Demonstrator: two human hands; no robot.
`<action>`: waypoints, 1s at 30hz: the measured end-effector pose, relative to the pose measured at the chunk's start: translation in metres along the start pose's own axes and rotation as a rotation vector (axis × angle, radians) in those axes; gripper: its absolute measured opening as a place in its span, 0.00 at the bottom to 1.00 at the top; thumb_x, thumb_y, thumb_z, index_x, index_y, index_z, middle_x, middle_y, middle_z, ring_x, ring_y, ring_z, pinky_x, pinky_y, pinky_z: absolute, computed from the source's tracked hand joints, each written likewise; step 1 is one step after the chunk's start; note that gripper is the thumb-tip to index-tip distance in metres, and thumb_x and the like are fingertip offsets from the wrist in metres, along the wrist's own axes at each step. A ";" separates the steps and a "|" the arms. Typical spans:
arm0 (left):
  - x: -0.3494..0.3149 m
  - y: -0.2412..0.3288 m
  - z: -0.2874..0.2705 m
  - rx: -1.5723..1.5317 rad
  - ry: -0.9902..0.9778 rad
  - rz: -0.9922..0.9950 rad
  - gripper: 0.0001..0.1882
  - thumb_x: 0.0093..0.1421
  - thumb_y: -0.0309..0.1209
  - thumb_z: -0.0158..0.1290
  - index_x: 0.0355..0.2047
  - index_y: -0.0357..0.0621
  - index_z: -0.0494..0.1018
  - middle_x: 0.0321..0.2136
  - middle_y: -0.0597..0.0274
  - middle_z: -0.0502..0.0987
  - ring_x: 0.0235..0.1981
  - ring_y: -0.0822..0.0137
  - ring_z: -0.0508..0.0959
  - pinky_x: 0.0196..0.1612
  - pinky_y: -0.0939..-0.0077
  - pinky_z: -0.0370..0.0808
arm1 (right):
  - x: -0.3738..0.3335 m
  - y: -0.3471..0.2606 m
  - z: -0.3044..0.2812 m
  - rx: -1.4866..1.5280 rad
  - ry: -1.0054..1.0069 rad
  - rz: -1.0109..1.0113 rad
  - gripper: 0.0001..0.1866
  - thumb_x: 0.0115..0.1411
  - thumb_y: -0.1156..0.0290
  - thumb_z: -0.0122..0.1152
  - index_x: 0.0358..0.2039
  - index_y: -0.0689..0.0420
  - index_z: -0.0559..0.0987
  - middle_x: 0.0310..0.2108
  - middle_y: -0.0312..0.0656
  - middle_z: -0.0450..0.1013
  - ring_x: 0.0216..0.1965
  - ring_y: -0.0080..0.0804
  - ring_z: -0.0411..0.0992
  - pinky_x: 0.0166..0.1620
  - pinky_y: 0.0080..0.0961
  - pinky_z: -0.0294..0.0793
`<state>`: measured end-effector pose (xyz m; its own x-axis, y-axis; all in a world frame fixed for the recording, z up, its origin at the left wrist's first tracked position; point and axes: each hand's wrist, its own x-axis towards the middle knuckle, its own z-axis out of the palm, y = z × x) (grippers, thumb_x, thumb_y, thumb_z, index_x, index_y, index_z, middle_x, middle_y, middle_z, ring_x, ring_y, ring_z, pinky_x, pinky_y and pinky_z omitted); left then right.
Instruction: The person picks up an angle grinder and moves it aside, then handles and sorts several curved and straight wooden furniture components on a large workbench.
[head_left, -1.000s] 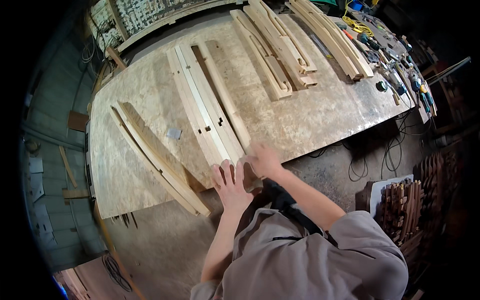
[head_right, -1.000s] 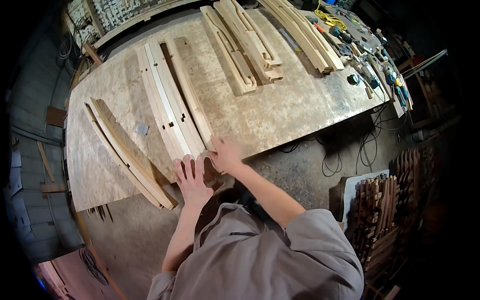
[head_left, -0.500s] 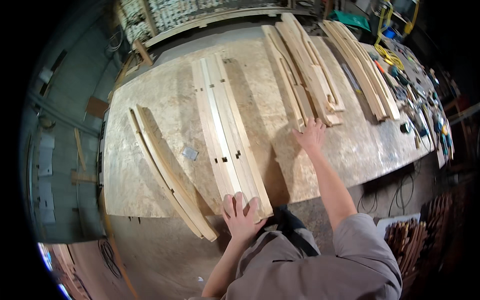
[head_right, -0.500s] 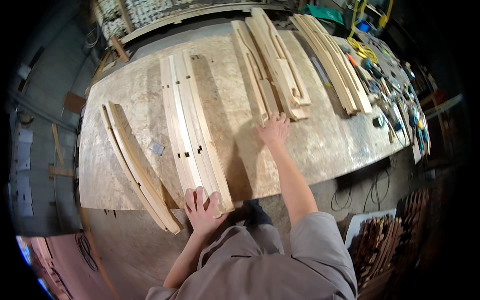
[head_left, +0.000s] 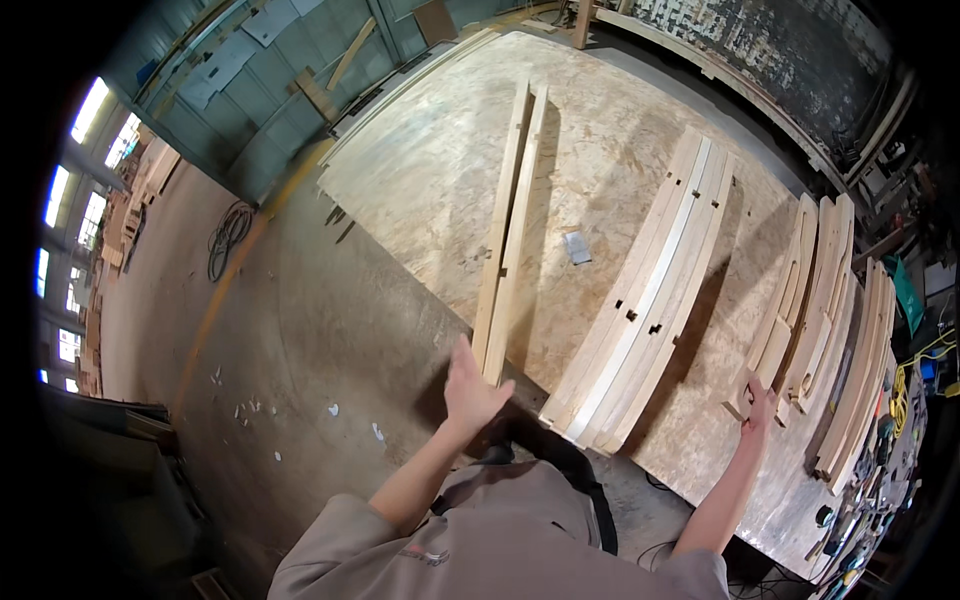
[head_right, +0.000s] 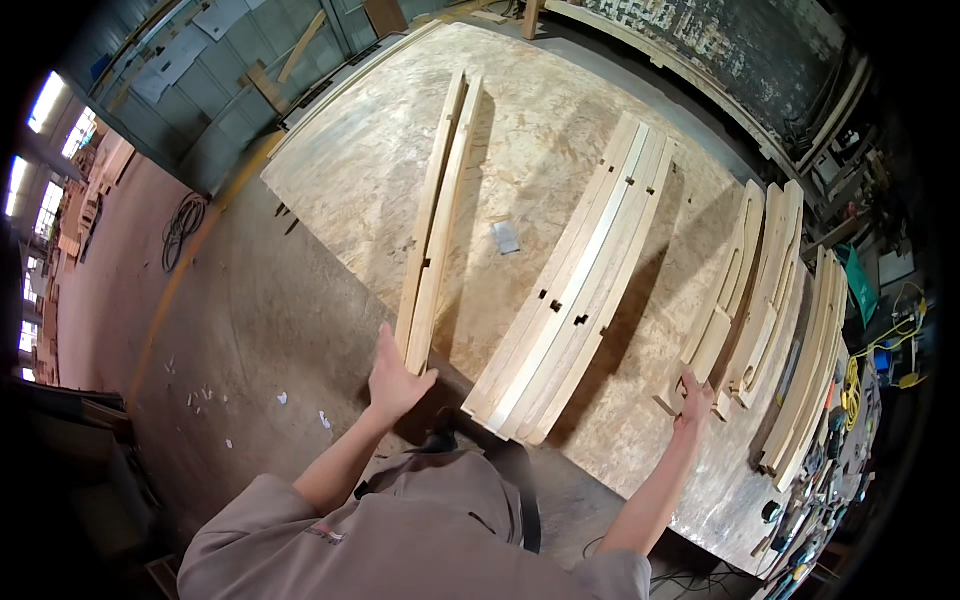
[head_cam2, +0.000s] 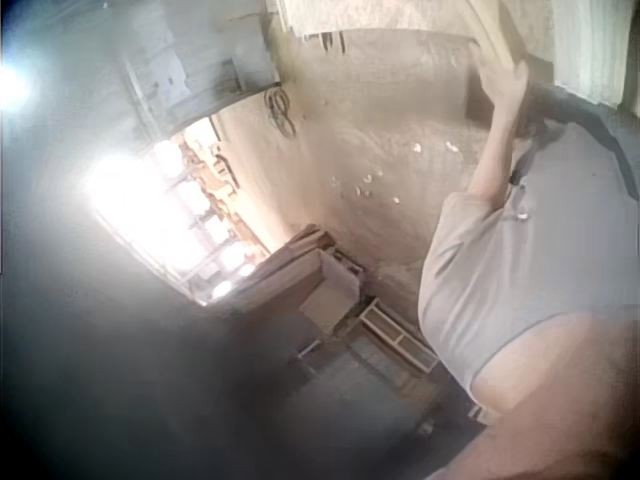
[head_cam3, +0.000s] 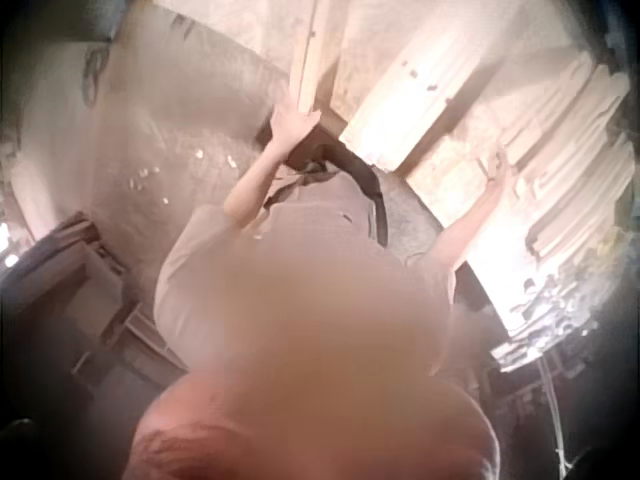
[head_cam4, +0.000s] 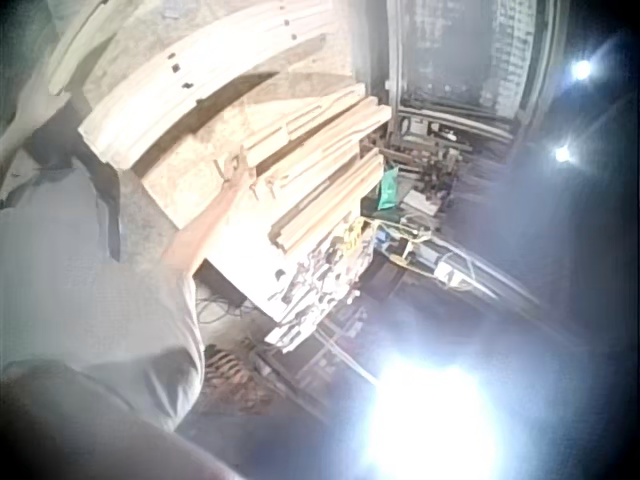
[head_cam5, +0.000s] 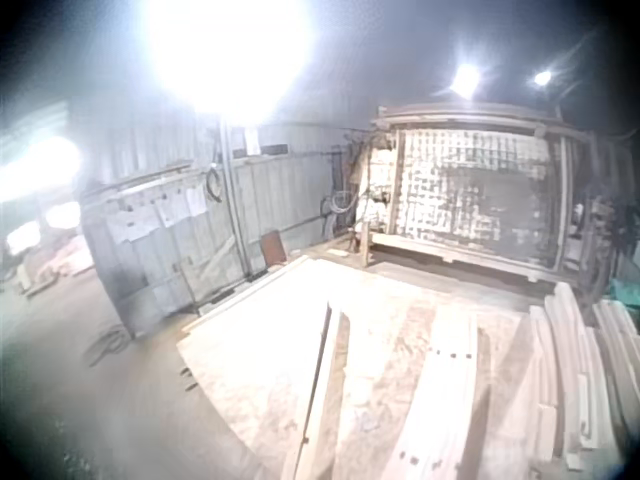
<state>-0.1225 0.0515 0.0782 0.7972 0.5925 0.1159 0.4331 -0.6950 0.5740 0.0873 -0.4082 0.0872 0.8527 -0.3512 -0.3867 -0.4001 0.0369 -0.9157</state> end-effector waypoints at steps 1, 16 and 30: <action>0.005 -0.001 0.000 -0.063 -0.085 -0.099 0.46 0.44 0.38 0.63 0.60 0.37 0.53 0.51 0.33 0.68 0.54 0.39 0.68 0.55 0.53 0.67 | -0.009 -0.002 0.000 -0.056 0.030 -0.013 0.26 0.56 0.63 0.68 0.49 0.66 0.72 0.36 0.40 0.74 0.34 0.28 0.72 0.34 0.28 0.73; 0.069 -0.039 -0.031 -0.075 -0.106 -0.215 0.31 0.48 0.42 0.63 0.49 0.45 0.67 0.37 0.46 0.79 0.42 0.46 0.79 0.47 0.59 0.73 | -0.227 0.014 0.249 0.039 -0.373 -0.204 0.16 0.52 0.73 0.62 0.41 0.62 0.74 0.32 0.38 0.73 0.30 0.22 0.70 0.30 0.21 0.71; 0.059 -0.063 -0.055 -0.719 -0.549 -0.027 0.39 0.55 0.27 0.59 0.64 0.44 0.51 0.47 0.48 0.72 0.49 0.55 0.74 0.44 0.65 0.78 | -0.261 0.092 0.384 -0.688 -0.648 -0.439 0.28 0.58 0.56 0.56 0.51 0.66 0.69 0.40 0.63 0.74 0.43 0.58 0.73 0.46 0.48 0.72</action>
<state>-0.1256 0.1528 0.0941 0.9588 0.1989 -0.2028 0.2346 -0.1524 0.9601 -0.0431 0.0466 0.0623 0.9048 0.3727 -0.2058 0.0571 -0.5852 -0.8089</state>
